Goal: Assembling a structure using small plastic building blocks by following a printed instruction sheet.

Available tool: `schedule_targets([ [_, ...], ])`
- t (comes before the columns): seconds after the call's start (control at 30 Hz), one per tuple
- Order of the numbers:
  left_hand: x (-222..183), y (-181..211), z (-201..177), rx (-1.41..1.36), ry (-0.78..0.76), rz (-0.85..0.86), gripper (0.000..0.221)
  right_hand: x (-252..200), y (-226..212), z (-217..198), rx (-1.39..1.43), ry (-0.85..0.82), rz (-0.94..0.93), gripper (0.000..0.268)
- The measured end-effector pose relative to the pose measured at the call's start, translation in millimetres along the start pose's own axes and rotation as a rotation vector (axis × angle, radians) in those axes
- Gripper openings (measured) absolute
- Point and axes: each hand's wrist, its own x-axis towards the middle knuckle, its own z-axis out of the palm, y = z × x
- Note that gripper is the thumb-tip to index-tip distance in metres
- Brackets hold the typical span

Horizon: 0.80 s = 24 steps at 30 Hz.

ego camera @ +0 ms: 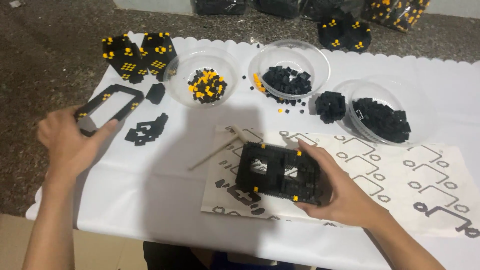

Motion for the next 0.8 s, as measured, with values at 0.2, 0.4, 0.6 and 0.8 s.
schedule_targets([
  [0.2,-18,27,-45,-0.376,0.048,0.113,0.061,0,0,-1,-0.028,-0.001,-0.026,0.097],
  [0.4,-39,56,-84,-0.635,-0.434,0.348,0.064,1,-2,-2,-0.065,-0.005,-0.042,0.096],
  [0.6,-67,45,-67,-0.502,-0.554,0.338,0.072,0,-5,-1,-0.066,-0.023,-0.050,0.091],
  [0.8,-60,50,-49,-0.200,-0.379,0.306,0.081,-1,0,0,-0.063,0.003,-0.134,0.087],
])
